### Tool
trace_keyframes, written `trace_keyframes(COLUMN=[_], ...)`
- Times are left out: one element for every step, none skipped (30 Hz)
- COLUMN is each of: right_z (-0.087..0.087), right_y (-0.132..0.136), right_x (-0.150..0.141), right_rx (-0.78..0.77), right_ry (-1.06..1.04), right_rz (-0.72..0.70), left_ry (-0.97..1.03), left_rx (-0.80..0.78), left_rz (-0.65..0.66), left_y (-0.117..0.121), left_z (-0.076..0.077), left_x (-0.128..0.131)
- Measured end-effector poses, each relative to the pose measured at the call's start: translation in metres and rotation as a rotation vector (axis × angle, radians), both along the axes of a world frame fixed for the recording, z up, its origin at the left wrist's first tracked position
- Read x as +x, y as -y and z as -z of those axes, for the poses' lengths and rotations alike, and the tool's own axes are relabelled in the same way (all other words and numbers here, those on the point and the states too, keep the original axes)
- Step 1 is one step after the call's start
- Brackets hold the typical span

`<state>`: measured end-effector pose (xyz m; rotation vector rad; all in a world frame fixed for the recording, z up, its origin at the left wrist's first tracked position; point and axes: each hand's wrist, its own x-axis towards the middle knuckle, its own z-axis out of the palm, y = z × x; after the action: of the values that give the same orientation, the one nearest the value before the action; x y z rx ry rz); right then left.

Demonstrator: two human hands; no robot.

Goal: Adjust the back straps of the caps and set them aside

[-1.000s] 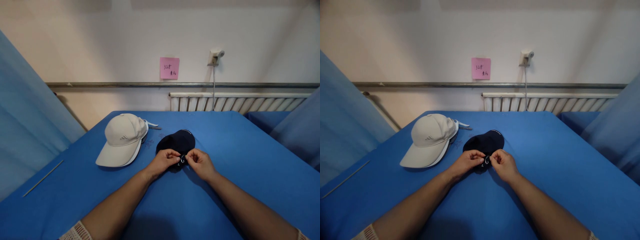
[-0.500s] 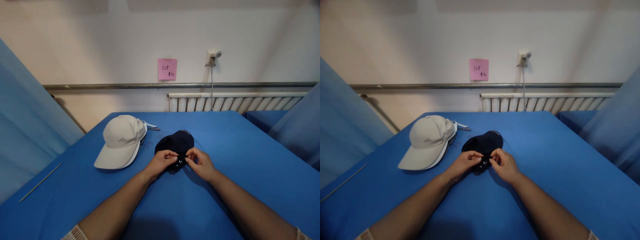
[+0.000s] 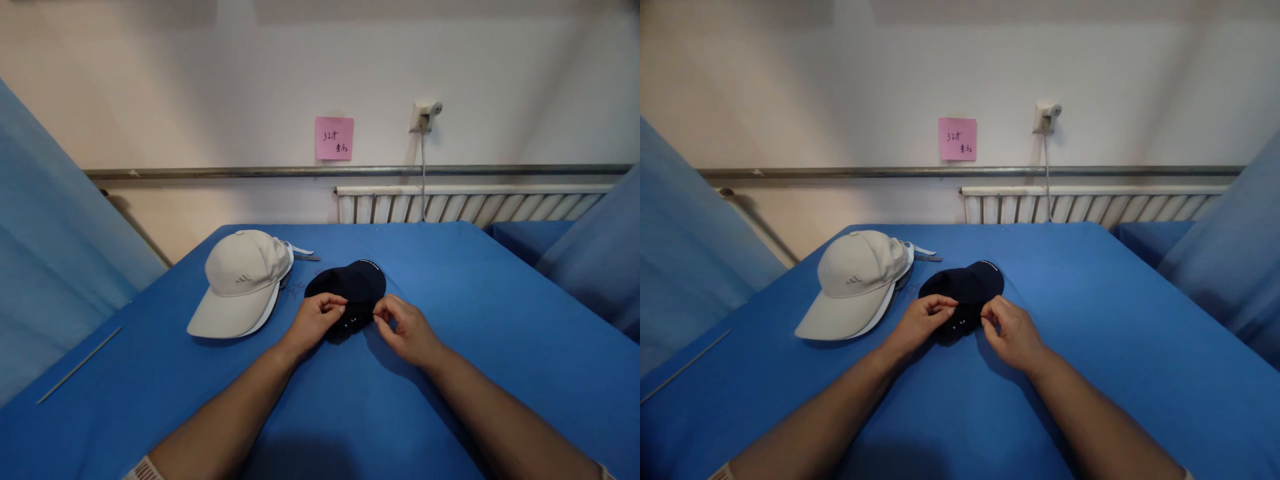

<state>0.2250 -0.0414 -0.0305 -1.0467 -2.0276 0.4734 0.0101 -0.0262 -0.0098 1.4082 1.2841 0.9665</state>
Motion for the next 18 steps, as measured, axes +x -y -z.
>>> trace_keyframes(right_z=[0.0008,0.0019,0.0030,0.0041,0.0051,0.0058,0.0063,0.0065,0.0064,0.0061,0.0054,0.0045,0.0034,0.0022,0.0010,0.0000,-0.0005,-0.0004], right_y=[0.0002,0.0002,0.0000,-0.0003,-0.0006,-0.0009,-0.0013,-0.0015,-0.0017,-0.0017,-0.0016,-0.0014,-0.0011,-0.0006,-0.0001,0.0005,0.0010,0.0012], right_x=[-0.0009,-0.0020,-0.0033,-0.0045,-0.0055,-0.0062,-0.0065,-0.0065,-0.0062,-0.0057,-0.0049,-0.0040,-0.0031,-0.0021,-0.0012,-0.0005,0.0000,0.0002], right_rx=[-0.016,-0.026,-0.031,-0.031,-0.024,-0.015,-0.006,0.002,0.008,0.012,0.016,0.017,0.015,0.010,0.001,-0.009,-0.024,-0.042], right_ry=[-0.006,-0.008,-0.006,-0.002,0.000,0.003,0.006,0.010,0.015,0.020,0.028,0.037,0.047,0.059,0.070,0.080,0.085,0.080], right_rz=[0.003,0.005,0.004,0.000,-0.005,-0.009,-0.011,-0.013,-0.016,-0.019,-0.024,-0.030,-0.040,-0.053,-0.069,-0.091,-0.122,-0.154], left_ry=[-0.006,-0.011,-0.016,-0.022,-0.030,-0.042,-0.058,-0.077,-0.096,-0.113,-0.122,-0.121,-0.111,-0.094,-0.073,-0.055,-0.044,-0.038], left_rx=[0.012,0.018,0.020,0.019,0.018,0.018,0.020,0.022,0.023,0.020,0.014,0.005,-0.002,-0.004,-0.001,0.007,0.016,0.025], left_rz=[0.008,0.023,0.039,0.057,0.074,0.089,0.102,0.115,0.129,0.145,0.160,0.169,0.168,0.157,0.137,0.119,0.105,0.098], left_y=[0.0000,0.0002,0.0006,0.0010,0.0014,0.0018,0.0021,0.0023,0.0023,0.0021,0.0019,0.0015,0.0011,0.0006,0.0002,-0.0002,-0.0005,-0.0006], left_z=[-0.0005,-0.0005,-0.0001,0.0005,0.0013,0.0022,0.0030,0.0037,0.0043,0.0048,0.0053,0.0058,0.0061,0.0063,0.0064,0.0063,0.0061,0.0058], left_x=[-0.0003,-0.0003,-0.0001,0.0002,0.0004,0.0005,0.0005,0.0002,-0.0002,-0.0007,-0.0011,-0.0014,-0.0015,-0.0015,-0.0015,-0.0014,-0.0014,-0.0016])
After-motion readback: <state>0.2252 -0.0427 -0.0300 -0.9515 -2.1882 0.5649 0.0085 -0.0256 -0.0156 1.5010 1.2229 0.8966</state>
